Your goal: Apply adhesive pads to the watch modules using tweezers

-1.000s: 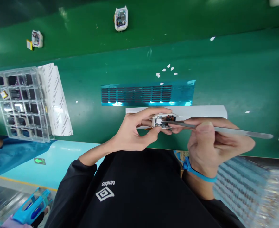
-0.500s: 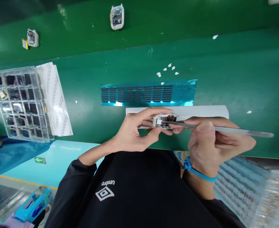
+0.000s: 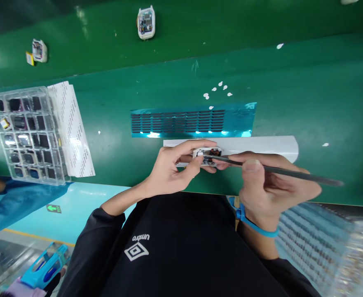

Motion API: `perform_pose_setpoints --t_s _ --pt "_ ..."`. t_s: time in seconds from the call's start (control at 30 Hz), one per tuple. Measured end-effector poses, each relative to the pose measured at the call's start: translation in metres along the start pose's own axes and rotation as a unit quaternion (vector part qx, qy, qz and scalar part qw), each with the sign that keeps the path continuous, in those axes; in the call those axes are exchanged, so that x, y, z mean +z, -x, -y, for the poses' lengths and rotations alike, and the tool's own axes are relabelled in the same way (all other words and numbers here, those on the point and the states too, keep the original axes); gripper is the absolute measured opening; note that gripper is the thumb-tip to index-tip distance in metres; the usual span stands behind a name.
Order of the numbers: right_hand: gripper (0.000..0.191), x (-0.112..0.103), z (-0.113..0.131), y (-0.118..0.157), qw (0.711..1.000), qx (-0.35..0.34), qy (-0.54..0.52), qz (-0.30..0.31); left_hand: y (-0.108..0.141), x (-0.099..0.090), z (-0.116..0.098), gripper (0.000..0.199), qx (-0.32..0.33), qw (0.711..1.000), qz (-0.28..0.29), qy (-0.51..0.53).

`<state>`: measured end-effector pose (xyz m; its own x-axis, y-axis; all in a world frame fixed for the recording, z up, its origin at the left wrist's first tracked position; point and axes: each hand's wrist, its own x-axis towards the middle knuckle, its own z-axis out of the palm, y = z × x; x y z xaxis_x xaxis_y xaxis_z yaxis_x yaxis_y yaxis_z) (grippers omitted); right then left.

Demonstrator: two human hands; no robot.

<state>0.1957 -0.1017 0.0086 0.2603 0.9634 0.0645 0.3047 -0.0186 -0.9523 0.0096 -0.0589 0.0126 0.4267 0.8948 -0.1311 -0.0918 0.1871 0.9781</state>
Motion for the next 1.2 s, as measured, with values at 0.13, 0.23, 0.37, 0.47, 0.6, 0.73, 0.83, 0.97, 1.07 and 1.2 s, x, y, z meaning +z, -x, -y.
perform_pose_setpoints --t_s 0.13,0.23,0.37,0.47,0.6,0.73,0.83,0.97,1.07,1.2 --pt "0.023 0.0 0.007 -0.015 0.992 -0.124 -0.004 -0.025 0.0 -0.003 0.003 0.02 0.008 1.0 -0.005 -0.016" --pt "0.019 -0.01 -0.001 -0.038 0.988 -0.136 0.049 -0.057 -0.007 -0.008 0.003 0.022 0.069 0.992 0.016 -0.106" --pt "0.014 -0.022 -0.019 -0.076 0.971 -0.164 0.168 0.052 -0.028 -0.017 0.003 0.024 0.156 0.94 0.037 -0.301" --pt "0.016 -0.026 -0.028 -0.094 0.964 -0.166 0.178 0.112 -0.047 -0.022 0.007 0.028 0.152 0.9 0.076 -0.401" --pt "0.015 -0.027 -0.033 -0.101 0.961 -0.174 0.168 0.137 -0.061 -0.027 0.018 0.03 0.137 0.871 0.116 -0.457" --pt "0.017 -0.028 -0.035 -0.101 0.947 -0.224 0.179 0.147 -0.065 -0.031 0.024 0.032 0.119 0.872 0.138 -0.455" --pt "0.031 -0.028 -0.033 -0.104 0.894 -0.348 0.243 0.144 -0.067 -0.032 0.025 0.033 0.108 0.872 0.143 -0.456" --pt "0.046 -0.029 -0.019 -0.11 0.859 -0.421 0.285 0.067 -0.07 -0.033 0.026 0.032 0.102 0.877 0.146 -0.446" --pt "0.048 -0.025 -0.003 -0.115 0.866 -0.428 0.259 0.022 -0.067 -0.035 0.017 0.03 0.119 0.886 0.152 -0.421" --pt "0.05 -0.006 0.012 -0.116 0.847 -0.489 0.207 -0.034 -0.06 -0.043 -0.01 0.023 0.168 0.948 0.088 -0.255"
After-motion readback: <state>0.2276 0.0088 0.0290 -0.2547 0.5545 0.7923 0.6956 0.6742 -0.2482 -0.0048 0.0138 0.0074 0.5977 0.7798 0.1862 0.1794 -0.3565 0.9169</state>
